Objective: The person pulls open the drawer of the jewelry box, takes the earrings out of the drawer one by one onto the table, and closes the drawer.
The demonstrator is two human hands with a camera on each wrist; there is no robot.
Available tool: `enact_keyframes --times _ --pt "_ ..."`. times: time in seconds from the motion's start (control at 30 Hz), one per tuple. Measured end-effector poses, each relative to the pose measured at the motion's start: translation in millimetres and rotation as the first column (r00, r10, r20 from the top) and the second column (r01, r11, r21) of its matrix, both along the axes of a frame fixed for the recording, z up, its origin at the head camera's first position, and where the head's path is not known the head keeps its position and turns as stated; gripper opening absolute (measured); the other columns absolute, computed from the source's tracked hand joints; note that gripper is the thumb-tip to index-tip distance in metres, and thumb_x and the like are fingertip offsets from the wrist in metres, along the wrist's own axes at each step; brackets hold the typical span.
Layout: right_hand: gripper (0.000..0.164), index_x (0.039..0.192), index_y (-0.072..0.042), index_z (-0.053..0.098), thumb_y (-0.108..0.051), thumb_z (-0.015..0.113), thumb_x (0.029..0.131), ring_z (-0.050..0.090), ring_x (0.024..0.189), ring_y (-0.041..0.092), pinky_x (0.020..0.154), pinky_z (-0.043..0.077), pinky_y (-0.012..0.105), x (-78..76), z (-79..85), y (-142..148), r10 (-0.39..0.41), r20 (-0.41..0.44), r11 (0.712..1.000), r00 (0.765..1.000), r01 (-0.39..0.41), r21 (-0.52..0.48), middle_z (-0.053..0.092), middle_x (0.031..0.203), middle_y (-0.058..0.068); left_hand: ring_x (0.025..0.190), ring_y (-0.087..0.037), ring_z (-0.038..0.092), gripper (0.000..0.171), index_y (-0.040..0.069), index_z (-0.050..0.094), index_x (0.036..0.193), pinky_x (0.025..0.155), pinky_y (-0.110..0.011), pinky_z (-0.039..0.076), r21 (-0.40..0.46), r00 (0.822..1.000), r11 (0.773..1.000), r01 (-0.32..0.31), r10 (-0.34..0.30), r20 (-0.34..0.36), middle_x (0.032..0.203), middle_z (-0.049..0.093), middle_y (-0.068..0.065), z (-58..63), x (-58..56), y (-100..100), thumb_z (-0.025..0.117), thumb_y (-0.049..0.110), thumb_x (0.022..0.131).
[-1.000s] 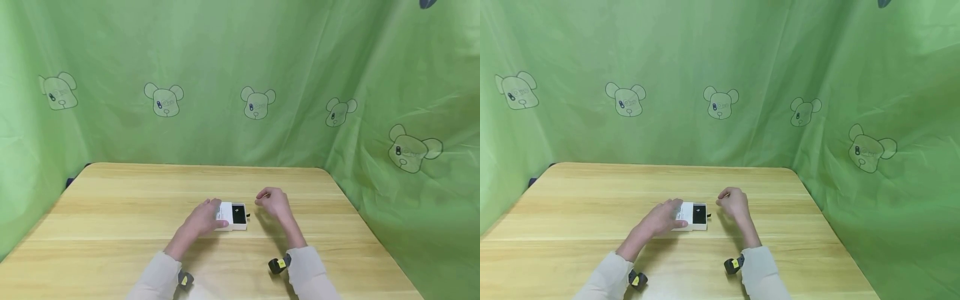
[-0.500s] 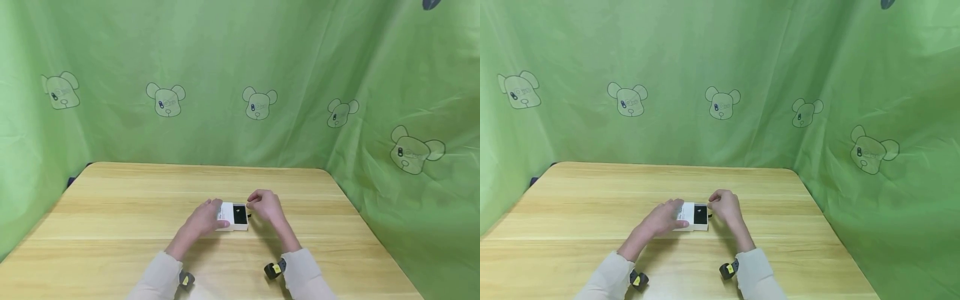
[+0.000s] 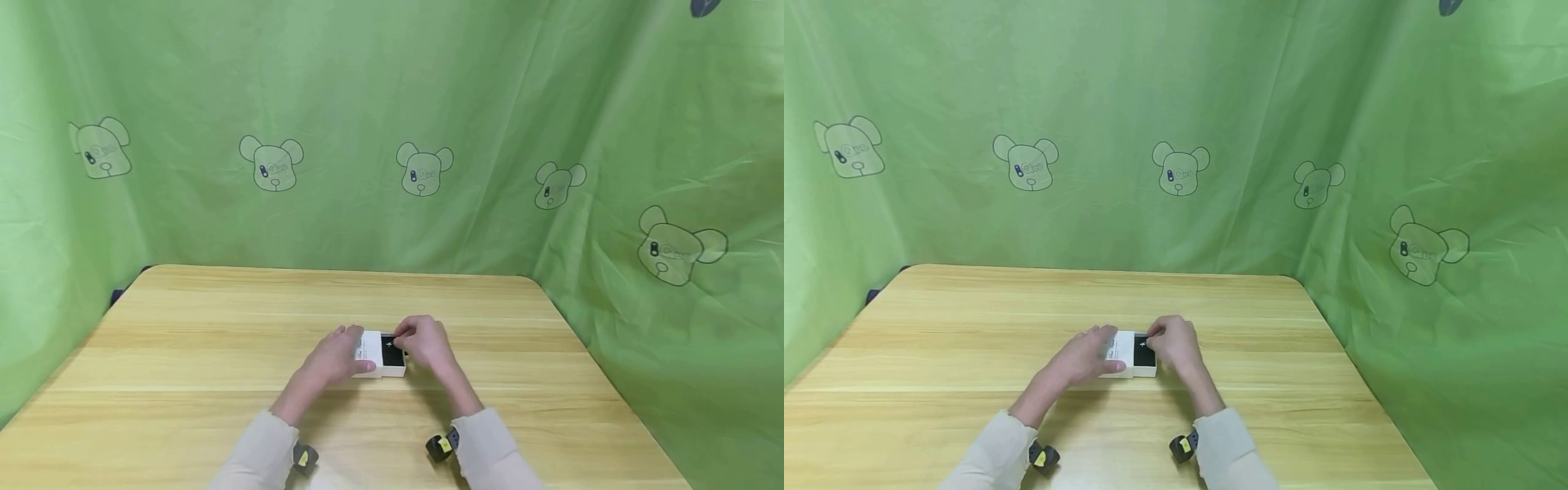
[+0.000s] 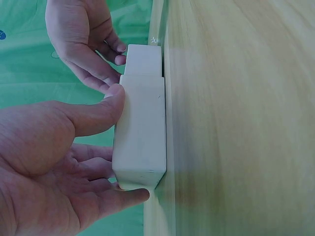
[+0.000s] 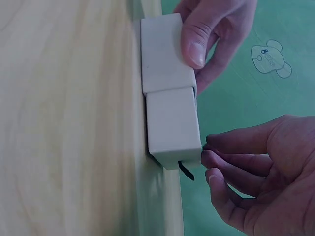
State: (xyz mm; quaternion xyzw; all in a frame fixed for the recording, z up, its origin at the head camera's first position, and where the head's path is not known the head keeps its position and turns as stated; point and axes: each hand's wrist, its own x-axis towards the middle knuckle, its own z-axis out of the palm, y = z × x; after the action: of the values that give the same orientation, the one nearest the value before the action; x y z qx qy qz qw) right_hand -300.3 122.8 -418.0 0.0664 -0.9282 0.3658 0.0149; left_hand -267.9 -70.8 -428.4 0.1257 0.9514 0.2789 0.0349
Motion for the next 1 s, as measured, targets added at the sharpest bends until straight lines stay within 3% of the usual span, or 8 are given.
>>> enact_keyframes --times 0.53,0.77,1.0 --pt "0.01 0.09 -0.006 0.078 -0.002 0.077 0.082 0.069 0.073 0.015 0.067 0.059 0.028 2.7 -10.2 -11.7 0.028 -0.091 0.998 0.995 -0.023 0.062 0.076 0.08 0.004 0.135 -0.043 0.052 0.074 0.004 0.049 0.146 0.111 -0.056 0.046 0.014 1.0 1.0 -0.012 0.012 0.002 0.139 0.061 -0.022 -0.2 0.4 0.4 0.079 0.037 0.087" --pt "0.012 0.092 -0.005 0.079 -0.002 0.077 0.081 0.07 0.075 0.016 0.068 0.06 0.029 2.7 -13.1 -13.5 0.037 -0.103 0.996 0.994 -0.028 0.085 0.076 0.081 0.005 0.124 -0.038 0.059 0.073 0.005 0.05 0.145 0.104 -0.053 0.052 0.016 1.0 1.0 -0.017 0.016 0.009 0.134 0.064 -0.021 0.1 0.4 0.6 0.08 0.036 0.087" --pt "0.015 0.094 -0.003 0.079 0.0 0.076 0.08 0.071 0.077 0.019 0.069 0.061 0.031 4.3 -14.9 -14.9 0.048 -0.116 0.993 0.992 -0.035 0.111 0.077 0.083 0.008 0.126 -0.039 0.059 0.073 0.004 0.05 0.145 0.104 -0.053 0.051 0.023 1.0 1.0 -0.015 0.015 0.007 0.135 0.064 -0.021 0.3 0.5 0.3 0.08 0.036 0.087"
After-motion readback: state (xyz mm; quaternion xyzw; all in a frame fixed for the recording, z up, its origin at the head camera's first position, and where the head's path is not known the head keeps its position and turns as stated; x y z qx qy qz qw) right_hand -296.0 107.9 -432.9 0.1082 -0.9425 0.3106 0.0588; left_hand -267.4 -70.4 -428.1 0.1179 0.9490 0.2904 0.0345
